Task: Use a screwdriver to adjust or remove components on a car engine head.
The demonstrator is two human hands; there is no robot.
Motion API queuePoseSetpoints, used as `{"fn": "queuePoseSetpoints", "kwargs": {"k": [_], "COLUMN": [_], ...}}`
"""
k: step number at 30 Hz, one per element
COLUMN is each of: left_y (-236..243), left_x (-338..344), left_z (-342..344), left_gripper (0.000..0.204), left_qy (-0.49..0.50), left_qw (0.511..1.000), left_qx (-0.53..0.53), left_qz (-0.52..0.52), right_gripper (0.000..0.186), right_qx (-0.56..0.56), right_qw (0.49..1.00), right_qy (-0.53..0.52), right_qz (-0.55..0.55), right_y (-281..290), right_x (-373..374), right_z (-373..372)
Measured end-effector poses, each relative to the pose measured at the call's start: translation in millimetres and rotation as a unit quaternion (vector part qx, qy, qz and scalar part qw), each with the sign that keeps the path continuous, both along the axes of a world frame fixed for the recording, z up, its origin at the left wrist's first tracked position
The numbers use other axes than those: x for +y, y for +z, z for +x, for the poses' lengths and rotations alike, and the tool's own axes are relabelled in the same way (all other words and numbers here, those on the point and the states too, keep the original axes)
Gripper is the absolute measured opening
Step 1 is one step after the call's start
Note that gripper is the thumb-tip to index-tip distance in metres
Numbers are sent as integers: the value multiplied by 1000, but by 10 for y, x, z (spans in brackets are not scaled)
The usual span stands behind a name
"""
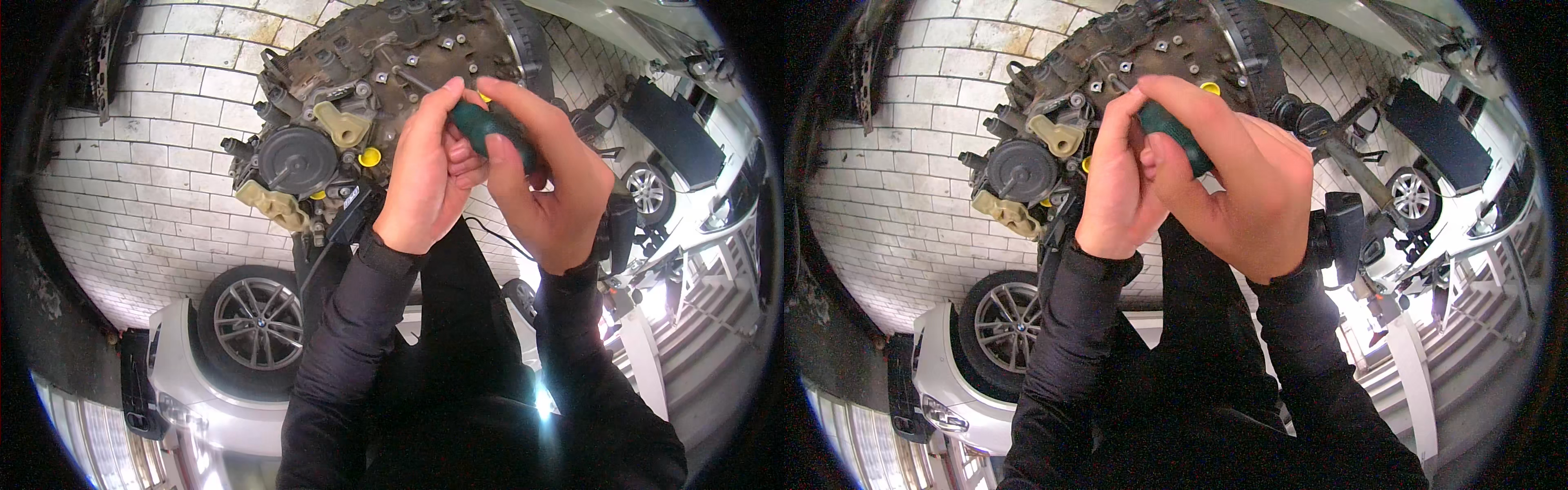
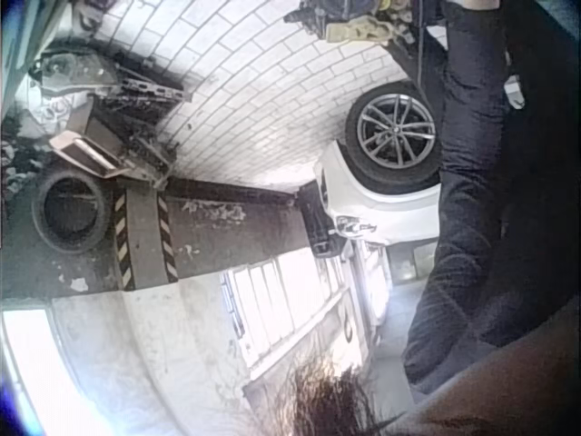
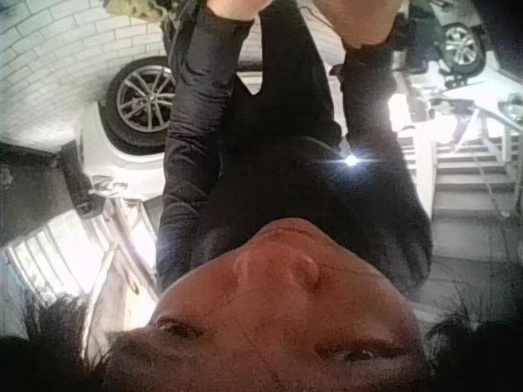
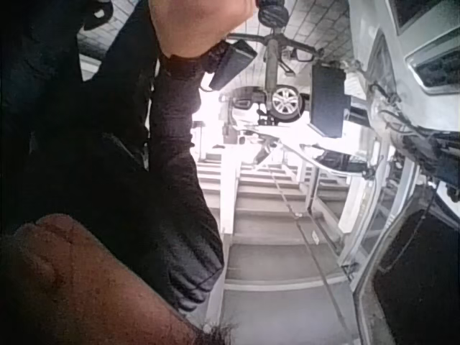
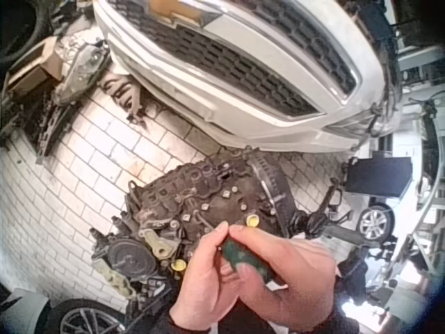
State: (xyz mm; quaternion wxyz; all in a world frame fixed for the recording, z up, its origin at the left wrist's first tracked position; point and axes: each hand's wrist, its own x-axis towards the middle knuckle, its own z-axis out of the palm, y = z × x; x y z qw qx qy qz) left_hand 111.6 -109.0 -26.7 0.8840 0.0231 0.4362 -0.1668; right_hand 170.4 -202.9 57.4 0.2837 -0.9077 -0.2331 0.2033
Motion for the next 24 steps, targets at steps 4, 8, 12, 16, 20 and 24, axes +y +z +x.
{"fn": "queuePoseSetpoints", "kwargs": {"k": [4, 8, 12, 16, 20, 24], "left_y": [-22, -7, -39, -57, -50, -43], "left_x": [22, 75, -1, 30, 18, -30], "left_z": [2, 14, -21, -44, -31, -30], "left_gripper": [33, 35, 33, 34, 32, 34], "left_qy": [15, 8, 15, 24, 32, 24], "left_qw": [999, 997, 998, 997, 997, 999], "left_qx": [-14, -33, -29, -41, -32, -18], "left_qz": [-35, -69, -53, -61, -70, -37], "right_gripper": [50, 49, 50, 52, 45, 39], "right_qx": [-71, 18, -74, -22, -57, -25], "right_qw": [994, 1000, 995, 1000, 995, 999], "right_qy": [81, -11, 62, 9, 87, 34], "right_qz": [31, -6, 19, -3, 3, -4], "right_y": [-86, 0, -108, -32, -25, -87], "right_x": [-82, -18, -98, -34, -106, -82], "right_z": [101, 20, 44, -21, 81, -17]}}
